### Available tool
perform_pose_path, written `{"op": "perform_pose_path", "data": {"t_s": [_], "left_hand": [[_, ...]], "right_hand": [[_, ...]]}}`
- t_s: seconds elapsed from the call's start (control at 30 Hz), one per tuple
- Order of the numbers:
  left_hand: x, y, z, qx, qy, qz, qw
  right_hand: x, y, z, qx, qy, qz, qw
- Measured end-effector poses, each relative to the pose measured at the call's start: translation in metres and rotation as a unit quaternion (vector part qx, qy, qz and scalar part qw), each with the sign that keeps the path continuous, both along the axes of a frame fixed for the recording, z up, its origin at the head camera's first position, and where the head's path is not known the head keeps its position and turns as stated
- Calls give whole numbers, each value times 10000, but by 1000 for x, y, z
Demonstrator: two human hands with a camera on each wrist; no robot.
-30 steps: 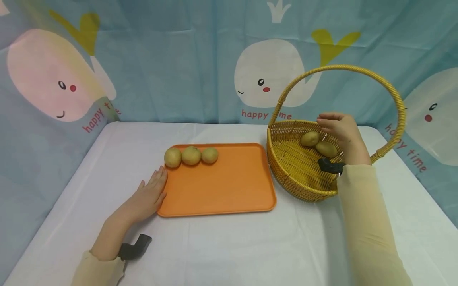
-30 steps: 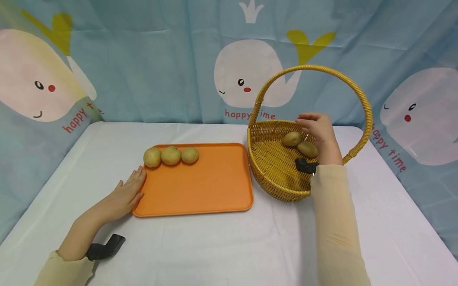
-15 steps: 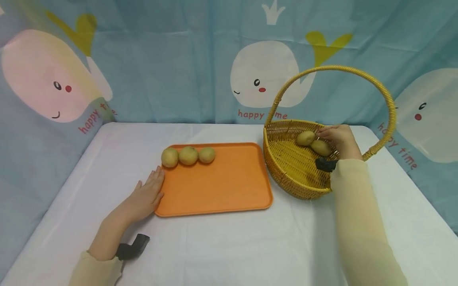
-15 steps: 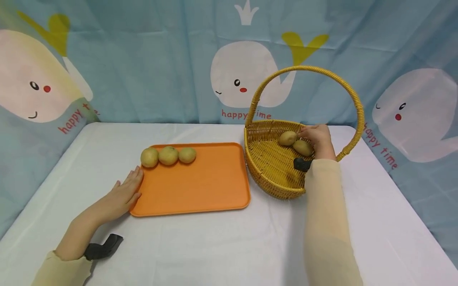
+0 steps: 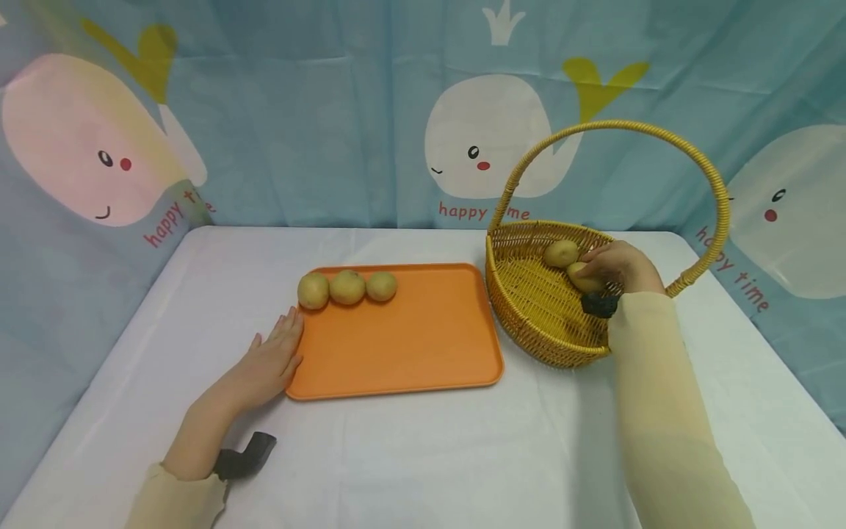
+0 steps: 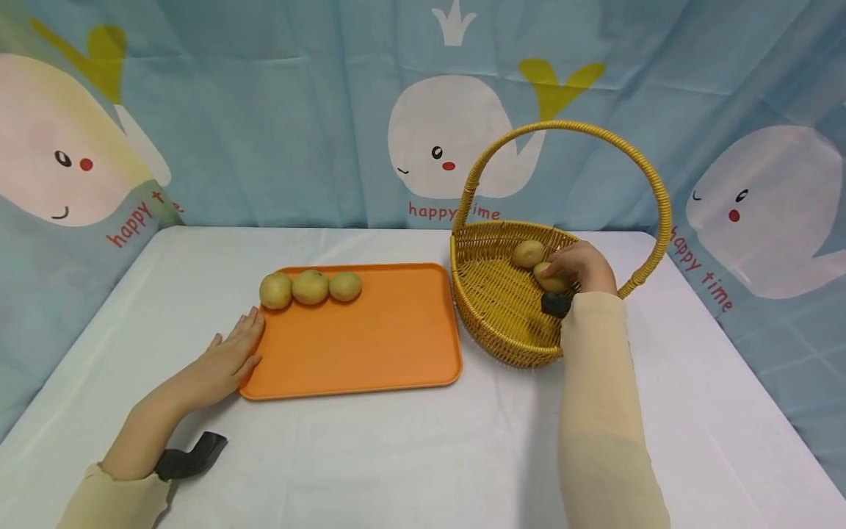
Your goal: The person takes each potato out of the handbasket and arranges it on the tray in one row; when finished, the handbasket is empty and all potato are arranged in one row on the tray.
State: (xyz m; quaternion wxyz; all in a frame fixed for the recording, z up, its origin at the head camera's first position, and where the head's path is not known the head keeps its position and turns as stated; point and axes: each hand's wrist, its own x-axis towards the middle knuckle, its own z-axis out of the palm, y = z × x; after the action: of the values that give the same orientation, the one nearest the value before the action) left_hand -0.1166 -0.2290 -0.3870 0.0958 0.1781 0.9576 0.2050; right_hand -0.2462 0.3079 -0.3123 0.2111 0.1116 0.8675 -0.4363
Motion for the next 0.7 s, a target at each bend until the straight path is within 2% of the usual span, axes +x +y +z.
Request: {"op": "perform_pose_path", "data": {"t_s": [0.07,0.43,0.6,0.7], "left_hand": [[0,0,0,3,-7,15,10000],[0,-1,0,90,-13,6,10000],[0,-1,-2,86,29,2,10000],[0,-1,-2,121,-1,8,9999]], "right_hand": [[0,-1,0,-10,-80,150,9999],[1,-1,-1,-230,-163,166,9995],[1,0,2,-586,-292,244,9976],[0,0,5,-511,-370,387,9973]]}}
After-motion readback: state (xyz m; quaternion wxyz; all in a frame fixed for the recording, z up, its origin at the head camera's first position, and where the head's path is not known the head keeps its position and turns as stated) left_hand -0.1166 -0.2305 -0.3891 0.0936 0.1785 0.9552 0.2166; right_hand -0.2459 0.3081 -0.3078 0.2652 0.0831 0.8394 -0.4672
